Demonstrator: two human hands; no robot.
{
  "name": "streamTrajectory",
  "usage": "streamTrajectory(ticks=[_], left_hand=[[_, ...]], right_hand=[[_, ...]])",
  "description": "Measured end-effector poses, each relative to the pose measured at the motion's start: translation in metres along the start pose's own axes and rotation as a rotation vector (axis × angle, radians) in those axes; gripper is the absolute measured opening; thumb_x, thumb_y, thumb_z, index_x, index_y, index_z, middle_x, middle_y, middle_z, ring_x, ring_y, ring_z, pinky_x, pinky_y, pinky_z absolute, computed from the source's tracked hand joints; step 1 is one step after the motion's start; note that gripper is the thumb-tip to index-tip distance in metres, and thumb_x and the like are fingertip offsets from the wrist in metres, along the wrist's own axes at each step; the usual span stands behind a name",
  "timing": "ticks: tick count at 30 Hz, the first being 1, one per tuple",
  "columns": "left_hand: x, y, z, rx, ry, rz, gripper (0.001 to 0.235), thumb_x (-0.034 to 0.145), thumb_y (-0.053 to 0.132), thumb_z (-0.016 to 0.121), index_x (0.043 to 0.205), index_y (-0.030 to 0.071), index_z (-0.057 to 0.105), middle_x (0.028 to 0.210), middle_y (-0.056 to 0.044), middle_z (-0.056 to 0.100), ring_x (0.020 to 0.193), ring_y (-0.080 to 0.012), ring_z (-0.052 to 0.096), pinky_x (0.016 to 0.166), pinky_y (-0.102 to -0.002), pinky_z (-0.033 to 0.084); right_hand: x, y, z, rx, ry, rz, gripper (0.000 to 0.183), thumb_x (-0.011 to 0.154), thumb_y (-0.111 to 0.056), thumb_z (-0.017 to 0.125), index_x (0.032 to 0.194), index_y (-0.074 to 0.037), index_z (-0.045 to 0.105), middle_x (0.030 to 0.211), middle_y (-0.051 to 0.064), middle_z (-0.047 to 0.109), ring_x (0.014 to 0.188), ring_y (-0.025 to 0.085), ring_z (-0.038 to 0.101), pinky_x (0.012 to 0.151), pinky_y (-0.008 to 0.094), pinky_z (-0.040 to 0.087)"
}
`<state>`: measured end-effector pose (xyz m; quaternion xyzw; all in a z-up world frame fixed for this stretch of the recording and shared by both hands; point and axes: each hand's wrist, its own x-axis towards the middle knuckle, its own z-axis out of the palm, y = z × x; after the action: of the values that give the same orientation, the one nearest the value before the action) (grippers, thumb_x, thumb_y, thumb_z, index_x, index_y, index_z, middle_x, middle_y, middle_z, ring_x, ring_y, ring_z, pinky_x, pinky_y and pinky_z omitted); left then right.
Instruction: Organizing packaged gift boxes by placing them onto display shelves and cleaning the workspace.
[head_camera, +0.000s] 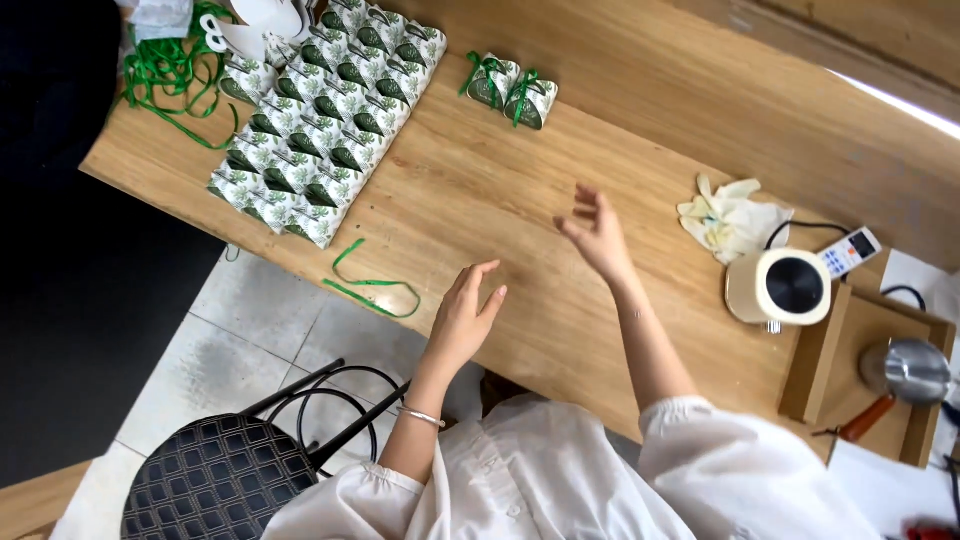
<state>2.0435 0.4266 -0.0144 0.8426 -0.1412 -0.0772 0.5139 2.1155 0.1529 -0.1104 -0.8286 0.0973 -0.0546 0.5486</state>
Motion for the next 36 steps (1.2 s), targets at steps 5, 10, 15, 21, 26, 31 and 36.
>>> streamTrajectory(ticks=[5,10,15,21,26,31,36], left_hand=[[0.016,0.003,0.013,-0.038,0.041,-0.051,0.039,0.099,0.019,0.066,0.133,0.002,0.056,0.133,-0.020,0.065,0.125,-0.0362,0.062,0.102,-0.042,0.051],[0.020,-0.009,0.027,-0.074,0.038,-0.144,0.037,0.098,0.018,0.066,0.130,0.002,0.058,0.132,-0.018,0.068,0.124,-0.0320,0.065,0.101,-0.040,0.052],[0.017,-0.012,0.031,-0.161,0.011,-0.275,0.032,0.098,0.019,0.064,0.126,0.003,0.061,0.128,-0.016,0.072,0.121,-0.0272,0.070,0.097,-0.037,0.056],[0.020,0.010,0.018,-0.131,-0.051,-0.423,0.034,0.098,0.022,0.062,0.128,0.006,0.061,0.127,-0.014,0.071,0.120,-0.0237,0.069,0.087,-0.036,0.058],[0.018,-0.006,0.024,-0.166,-0.014,-0.350,0.035,0.099,0.022,0.062,0.127,0.003,0.061,0.128,-0.015,0.071,0.121,-0.0241,0.069,0.092,-0.034,0.057],[0.015,-0.019,0.026,-0.314,0.050,-0.310,0.040,0.101,0.026,0.061,0.133,0.002,0.057,0.135,-0.017,0.067,0.124,-0.0251,0.068,0.101,-0.033,0.055],[0.006,-0.025,0.021,-0.490,0.225,-0.337,0.071,0.095,0.032,0.067,0.153,0.007,0.034,0.152,-0.018,0.045,0.137,-0.0299,0.053,0.103,-0.040,0.053]], right_hand=[[0.115,0.020,0.003,-0.099,0.025,-0.083,0.080,0.081,-0.025,0.086,0.146,-0.002,0.047,0.145,0.020,0.054,0.125,0.032,0.059,0.100,0.043,0.052],[0.204,0.046,0.019,-0.322,0.017,-0.317,0.084,0.077,-0.025,0.091,0.145,0.000,0.047,0.143,0.025,0.054,0.135,0.043,0.052,0.110,0.048,0.046],[0.235,0.036,0.045,-0.489,-0.046,-0.132,0.092,0.068,-0.034,0.094,0.143,-0.005,0.048,0.134,0.023,0.054,0.124,0.046,0.053,0.107,0.051,0.046],[0.233,0.047,0.050,-0.554,0.034,-0.178,0.081,0.061,-0.026,0.094,0.132,-0.009,0.060,0.131,0.022,0.058,0.123,0.046,0.053,0.101,0.051,0.047],[0.214,0.056,0.030,-0.416,-0.104,-0.159,0.073,0.067,-0.028,0.095,0.128,-0.003,0.063,0.122,0.018,0.065,0.114,0.035,0.063,0.099,0.044,0.052],[0.164,0.029,0.015,-0.068,-0.321,-0.013,0.063,0.075,-0.028,0.090,0.124,0.000,0.063,0.107,0.010,0.072,0.094,0.020,0.069,0.081,0.035,0.058],[0.084,-0.031,0.015,0.454,-0.579,0.134,0.041,0.092,-0.027,0.074,0.124,-0.003,0.062,0.107,0.004,0.065,0.097,0.015,0.066,0.077,0.036,0.062]])
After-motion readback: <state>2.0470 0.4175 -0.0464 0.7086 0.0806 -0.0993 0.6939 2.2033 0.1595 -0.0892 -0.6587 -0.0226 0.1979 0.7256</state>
